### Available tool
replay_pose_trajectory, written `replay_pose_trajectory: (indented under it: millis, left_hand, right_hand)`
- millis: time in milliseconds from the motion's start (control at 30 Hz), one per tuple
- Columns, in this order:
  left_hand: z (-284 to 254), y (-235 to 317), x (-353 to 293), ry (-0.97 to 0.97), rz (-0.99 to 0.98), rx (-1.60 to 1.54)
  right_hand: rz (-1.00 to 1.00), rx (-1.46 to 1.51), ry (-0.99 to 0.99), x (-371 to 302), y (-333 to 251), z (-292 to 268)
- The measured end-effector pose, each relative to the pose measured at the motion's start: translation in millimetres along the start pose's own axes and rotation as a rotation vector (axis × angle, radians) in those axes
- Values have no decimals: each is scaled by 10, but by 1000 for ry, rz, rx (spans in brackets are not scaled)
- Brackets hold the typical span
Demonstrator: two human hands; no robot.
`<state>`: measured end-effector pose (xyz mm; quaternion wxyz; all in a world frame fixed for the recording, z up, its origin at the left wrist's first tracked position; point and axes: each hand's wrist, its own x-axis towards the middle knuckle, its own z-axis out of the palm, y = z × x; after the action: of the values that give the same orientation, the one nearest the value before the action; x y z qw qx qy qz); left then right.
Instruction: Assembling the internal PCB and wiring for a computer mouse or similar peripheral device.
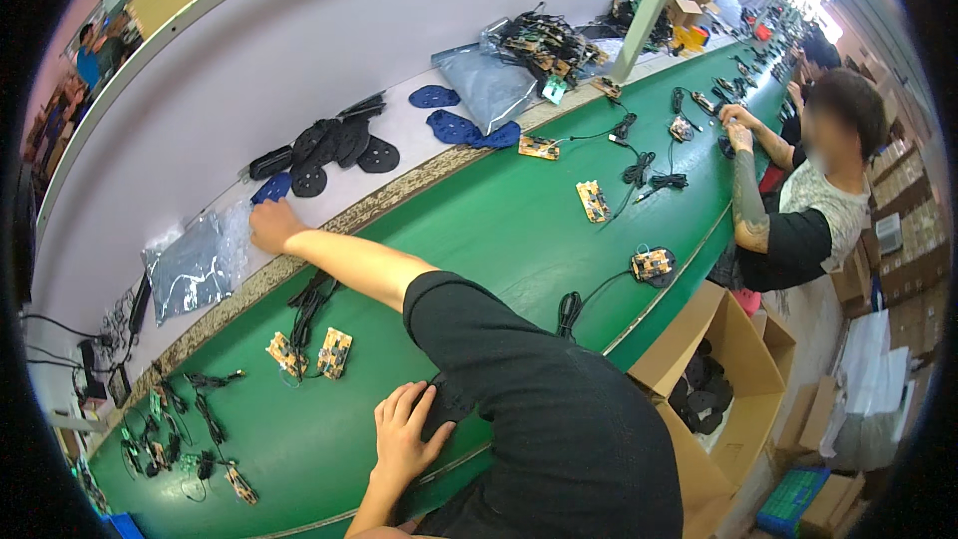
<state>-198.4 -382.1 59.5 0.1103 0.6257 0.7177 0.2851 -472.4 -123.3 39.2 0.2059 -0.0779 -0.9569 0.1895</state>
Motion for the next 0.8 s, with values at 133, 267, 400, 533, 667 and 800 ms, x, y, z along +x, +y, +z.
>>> replay_pose_trajectory:
  millis: [133,267,400,533,667,800]
  left_hand:
    - [-2,-12,-27,17,-24,8]
    - [21,26,101,19,7,-25]
    - [-99,-152,240,11,64,-40]
    - [-457,-837,78,176,-146,76]
    - [-286,-870,354,215,-125,44]
    - [-12,-413,504,155,3,-27]
  right_hand:
    - [19,38,-15,34,-96,97]
    - [102,4,38,127,88,72]
    - [223,153,64,-43,330,-347]
    - [-67,593,204,-922,217,-896]
    - [219,1039,-185,-2923,311,-1746]
    - [534,904,-214,-4235,196,-2231]
